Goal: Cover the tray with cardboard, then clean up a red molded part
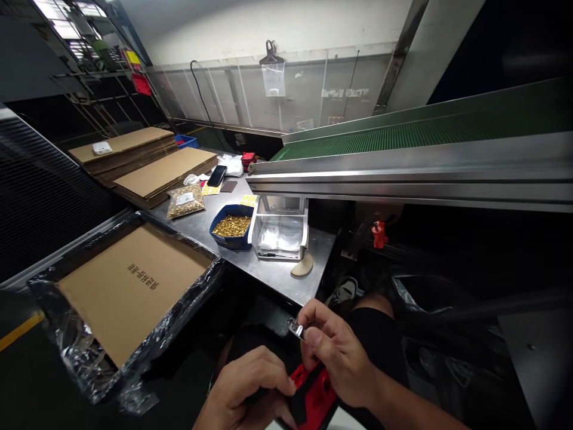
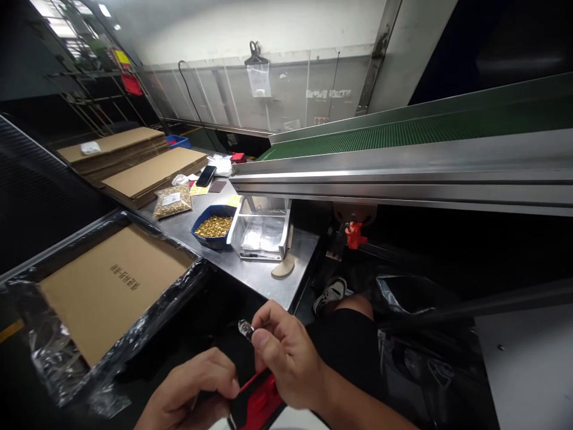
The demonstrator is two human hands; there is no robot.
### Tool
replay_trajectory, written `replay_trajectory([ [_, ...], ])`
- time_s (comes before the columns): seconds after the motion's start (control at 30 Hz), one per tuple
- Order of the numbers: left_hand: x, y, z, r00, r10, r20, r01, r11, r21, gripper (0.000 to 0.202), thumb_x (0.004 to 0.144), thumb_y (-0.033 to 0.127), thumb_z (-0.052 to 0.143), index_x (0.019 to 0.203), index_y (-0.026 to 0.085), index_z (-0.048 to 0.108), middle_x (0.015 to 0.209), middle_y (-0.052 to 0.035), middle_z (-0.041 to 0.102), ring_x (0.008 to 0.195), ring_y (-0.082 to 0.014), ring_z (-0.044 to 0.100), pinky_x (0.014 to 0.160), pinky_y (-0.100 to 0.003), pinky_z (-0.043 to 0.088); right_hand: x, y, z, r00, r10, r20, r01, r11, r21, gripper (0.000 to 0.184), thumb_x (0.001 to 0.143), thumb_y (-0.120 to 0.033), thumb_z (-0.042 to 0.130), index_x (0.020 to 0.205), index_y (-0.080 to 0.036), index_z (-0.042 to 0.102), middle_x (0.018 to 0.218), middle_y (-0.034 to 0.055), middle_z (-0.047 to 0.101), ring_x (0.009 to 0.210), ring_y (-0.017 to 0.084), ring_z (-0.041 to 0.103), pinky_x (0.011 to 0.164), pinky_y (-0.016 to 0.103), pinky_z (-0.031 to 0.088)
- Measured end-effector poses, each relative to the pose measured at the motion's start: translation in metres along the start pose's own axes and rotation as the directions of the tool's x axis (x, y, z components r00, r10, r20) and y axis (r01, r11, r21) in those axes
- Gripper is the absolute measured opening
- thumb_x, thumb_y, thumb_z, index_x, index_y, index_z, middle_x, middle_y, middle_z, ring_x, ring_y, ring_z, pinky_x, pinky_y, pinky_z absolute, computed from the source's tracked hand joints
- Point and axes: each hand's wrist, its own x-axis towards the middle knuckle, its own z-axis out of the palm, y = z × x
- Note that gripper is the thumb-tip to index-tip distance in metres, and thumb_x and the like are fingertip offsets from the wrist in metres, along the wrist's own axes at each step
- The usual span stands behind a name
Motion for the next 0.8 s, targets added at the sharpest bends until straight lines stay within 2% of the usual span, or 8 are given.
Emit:
replay_trajectory([
  [0.2,-0.004,-0.001,0.000,1.000,-0.016,-0.003,0.016,0.998,-0.060,0.016,0.087,0.012,0.064,0.092,0.027,0.064,0.083,-0.0002,0.067,0.075,-0.0137,0.066,0.069,-0.022,0.053,0.000,0.000,0.001,1.000,0.020,0.020,-0.020,1.000,0.000,0.032,0.097,-0.050,0.049,0.099,-0.018,0.048,0.060,-0.0042,0.054,0.050,0.007,0.042,0.050,0.020,0.031],
  [0.37,-0.007,-0.004,0.003,1.000,-0.025,-0.007,0.025,0.996,-0.085,0.018,0.089,0.011,0.061,0.098,0.026,0.064,0.085,-0.0016,0.066,0.075,-0.0129,0.066,0.068,-0.020,0.053,0.000,0.000,0.001,1.000,0.029,0.013,-0.029,1.000,0.009,0.033,0.097,-0.050,0.049,0.097,-0.018,0.048,0.060,-0.0042,0.054,0.051,0.007,0.043,0.050,0.020,0.032],
  [0.47,-0.005,-0.004,0.004,1.000,-0.009,-0.011,0.008,0.995,-0.100,0.013,0.088,0.011,0.062,0.090,0.024,0.062,0.082,-0.0010,0.065,0.075,-0.0128,0.065,0.069,-0.020,0.053,0.001,0.000,0.001,0.999,0.031,0.014,-0.031,0.999,-0.008,0.033,0.097,-0.051,0.049,0.098,-0.018,0.049,0.060,-0.0041,0.054,0.051,0.007,0.043,0.050,0.020,0.031],
  [0.6,-0.004,-0.001,0.003,0.998,0.049,-0.037,-0.050,0.999,-0.015,0.018,0.090,0.010,0.060,0.100,0.025,0.062,0.084,-0.0028,0.065,0.078,-0.0139,0.065,0.069,-0.022,0.053,0.002,-0.003,0.000,0.999,0.029,0.018,-0.029,0.999,0.021,0.032,0.097,-0.050,0.048,0.097,-0.018,0.048,0.060,-0.0040,0.054,0.052,0.007,0.045,0.051,0.020,0.032],
  [0.67,-0.007,-0.003,0.002,0.995,0.084,-0.054,-0.080,0.995,0.061,0.017,0.090,0.010,0.059,0.099,0.024,0.061,0.086,-0.0037,0.066,0.080,-0.0144,0.065,0.071,-0.024,0.054,0.004,-0.003,0.000,0.999,0.046,0.004,-0.046,0.999,0.001,0.033,0.097,-0.051,0.048,0.097,-0.018,0.048,0.061,-0.0043,0.054,0.053,0.007,0.045,0.052,0.020,0.032],
  [0.73,-0.011,-0.009,0.004,0.988,0.112,-0.104,-0.096,0.985,0.141,0.009,0.091,0.024,0.062,0.100,0.024,0.059,0.089,-0.0046,0.067,0.082,-0.0159,0.066,0.073,-0.025,0.055,0.005,-0.004,0.001,0.996,0.082,-0.032,-0.084,0.994,-0.069,0.035,0.098,-0.053,0.047,0.096,-0.018,0.049,0.062,-0.0046,0.053,0.054,0.007,0.044,0.053,0.020,0.033],
  [0.8,-0.014,-0.017,0.009,0.975,0.182,-0.128,-0.142,0.952,0.271,0.038,0.089,0.050,0.060,0.116,0.023,0.058,0.093,-0.0066,0.069,0.083,-0.0185,0.068,0.072,-0.026,0.057,0.006,-0.003,0.003,0.991,0.109,-0.081,-0.120,0.982,-0.146,0.035,0.098,-0.053,0.045,0.094,-0.019,0.049,0.063,-0.0044,0.054,0.056,0.008,0.045,0.054,0.021,0.035],
])
